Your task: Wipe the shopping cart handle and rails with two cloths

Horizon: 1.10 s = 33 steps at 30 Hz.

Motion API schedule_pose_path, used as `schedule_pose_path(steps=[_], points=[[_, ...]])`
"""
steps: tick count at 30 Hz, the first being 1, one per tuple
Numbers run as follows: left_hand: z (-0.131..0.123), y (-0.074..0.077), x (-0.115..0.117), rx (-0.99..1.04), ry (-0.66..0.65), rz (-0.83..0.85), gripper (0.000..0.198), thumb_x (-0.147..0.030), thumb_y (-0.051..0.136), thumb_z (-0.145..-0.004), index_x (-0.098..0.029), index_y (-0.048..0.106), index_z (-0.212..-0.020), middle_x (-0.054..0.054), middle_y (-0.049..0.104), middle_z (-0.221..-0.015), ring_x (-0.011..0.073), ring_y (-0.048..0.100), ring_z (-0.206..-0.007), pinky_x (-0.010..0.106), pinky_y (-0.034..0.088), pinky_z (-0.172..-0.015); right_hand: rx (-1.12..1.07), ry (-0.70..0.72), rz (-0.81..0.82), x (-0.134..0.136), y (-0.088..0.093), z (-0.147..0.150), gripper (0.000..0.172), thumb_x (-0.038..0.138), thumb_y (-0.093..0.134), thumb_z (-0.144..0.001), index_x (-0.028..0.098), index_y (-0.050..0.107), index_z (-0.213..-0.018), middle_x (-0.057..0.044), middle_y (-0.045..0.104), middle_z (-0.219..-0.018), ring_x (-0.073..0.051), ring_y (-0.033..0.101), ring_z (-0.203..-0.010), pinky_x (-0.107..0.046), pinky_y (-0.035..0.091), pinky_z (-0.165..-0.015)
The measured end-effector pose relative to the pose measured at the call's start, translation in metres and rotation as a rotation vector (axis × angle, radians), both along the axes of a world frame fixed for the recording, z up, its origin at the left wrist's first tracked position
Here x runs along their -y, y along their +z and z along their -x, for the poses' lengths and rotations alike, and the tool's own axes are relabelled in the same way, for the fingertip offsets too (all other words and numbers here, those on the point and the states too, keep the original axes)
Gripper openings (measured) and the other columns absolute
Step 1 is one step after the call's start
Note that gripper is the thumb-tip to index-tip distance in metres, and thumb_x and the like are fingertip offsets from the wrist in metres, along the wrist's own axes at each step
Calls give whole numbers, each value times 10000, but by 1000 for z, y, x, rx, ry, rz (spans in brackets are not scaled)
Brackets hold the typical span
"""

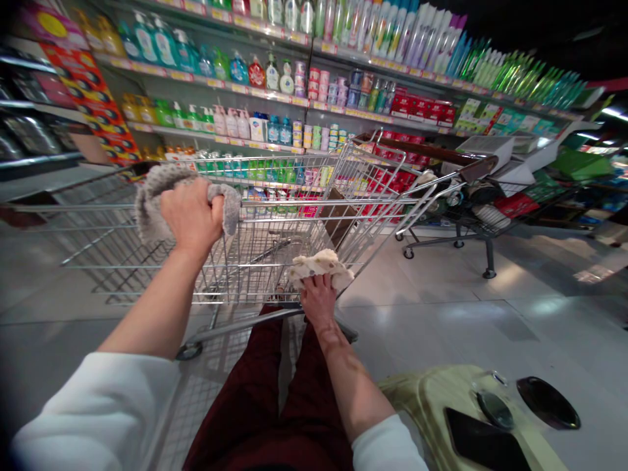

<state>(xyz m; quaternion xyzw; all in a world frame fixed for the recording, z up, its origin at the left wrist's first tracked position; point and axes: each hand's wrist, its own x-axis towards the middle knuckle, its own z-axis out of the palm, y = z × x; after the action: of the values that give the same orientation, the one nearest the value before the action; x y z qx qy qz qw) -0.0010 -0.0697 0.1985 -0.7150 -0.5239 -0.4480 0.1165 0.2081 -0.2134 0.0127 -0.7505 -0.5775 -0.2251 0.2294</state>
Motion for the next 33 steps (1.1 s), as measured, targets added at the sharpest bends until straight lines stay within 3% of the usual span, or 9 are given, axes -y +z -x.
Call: schedule_pose_path(steps=[4, 10, 13, 15, 19, 23, 27, 30, 33], points=[[0, -1, 0, 48, -41, 11, 249, -347, 421, -896, -200, 600, -988, 142, 658, -1027, 347, 560, -1095, 474, 330, -920, -73, 56, -52, 4, 20, -5, 208, 202, 570, -824, 226, 719, -967, -72, 650, -1058, -251, 483, -1130, -339, 421, -919], [1, -2, 0, 85, -65, 24, 225, -345, 437, -887, -205, 591, -974, 134, 654, -1031, 343, 541, -1126, 473, 316, -937, -32, 48, -392, 0, 96, -15, 280, 203, 428, -861, 174, 671, -996, -85, 605, -939, -232, 498, -954, -336, 412, -857], [0, -2, 0, 137, -109, 47, 218, -334, 437, -879, -202, 587, -966, 137, 649, -1054, 356, 523, -1173, 478, 320, -941, 1, -40, -370, -15, 125, -9, 294, 294, 467, -902, 184, 662, -1093, -106, 596, -1033, -246, 491, -991, -326, 401, -823], [0, -1, 0, 135, -117, 50, 214, -330, 436, -882, -202, 585, -967, 135, 651, -1062, 356, 523, -1179, 478, 326, -942, 4, -97, -279, -26, 130, -4, 312, 364, 488, -923, 187, 668, -1107, -121, 599, -1051, -251, 503, -988, -317, 404, -794], [0, -2, -1, 47, -36, 13, 212, -338, 445, -889, -200, 589, -961, 142, 665, -1036, 350, 557, -1123, 478, 341, -936, 11, -115, -50, -35, 105, 7, 351, 411, 446, -961, 176, 689, -1056, -131, 638, -982, -238, 550, -903, -320, 423, -780], [1, -3, -2, 84, -59, 17, 199, -333, 451, -892, -216, 587, -978, 116, 669, -1053, 325, 538, -1158, 460, 335, -966, -30, -17, 117, -23, 51, 20, 329, 391, 465, -964, 223, 702, -1119, -113, 683, -975, -237, 605, -953, -323, 454, -814], [1, -3, -2, 106, -83, 41, 205, -327, 447, -886, -213, 589, -982, 124, 662, -1082, 332, 522, -1180, 473, 323, -987, -59, 64, 215, -9, 4, 30, 253, 299, 504, -940, 287, 745, -1015, -65, 713, -999, -239, 608, -1052, -324, 474, -845], [0, -2, -1, 121, -91, 39, 207, -322, 449, -877, -215, 594, -979, 130, 659, -1076, 340, 524, -1185, 486, 322, -987, -57, 88, 200, -4, -5, 29, 251, 289, 510, -934, 290, 751, -1005, -57, 716, -1000, -246, 583, -1096, -348, 472, -895], [0, -1, 0, 107, -74, 24, 211, -322, 447, -874, -209, 598, -969, 145, 656, -1049, 361, 537, -1166, 506, 331, -967, -95, 100, 107, -5, 13, 22, 236, 271, 526, -915, 265, 757, -961, -59, 708, -927, -234, 587, -1030, -326, 475, -845]])
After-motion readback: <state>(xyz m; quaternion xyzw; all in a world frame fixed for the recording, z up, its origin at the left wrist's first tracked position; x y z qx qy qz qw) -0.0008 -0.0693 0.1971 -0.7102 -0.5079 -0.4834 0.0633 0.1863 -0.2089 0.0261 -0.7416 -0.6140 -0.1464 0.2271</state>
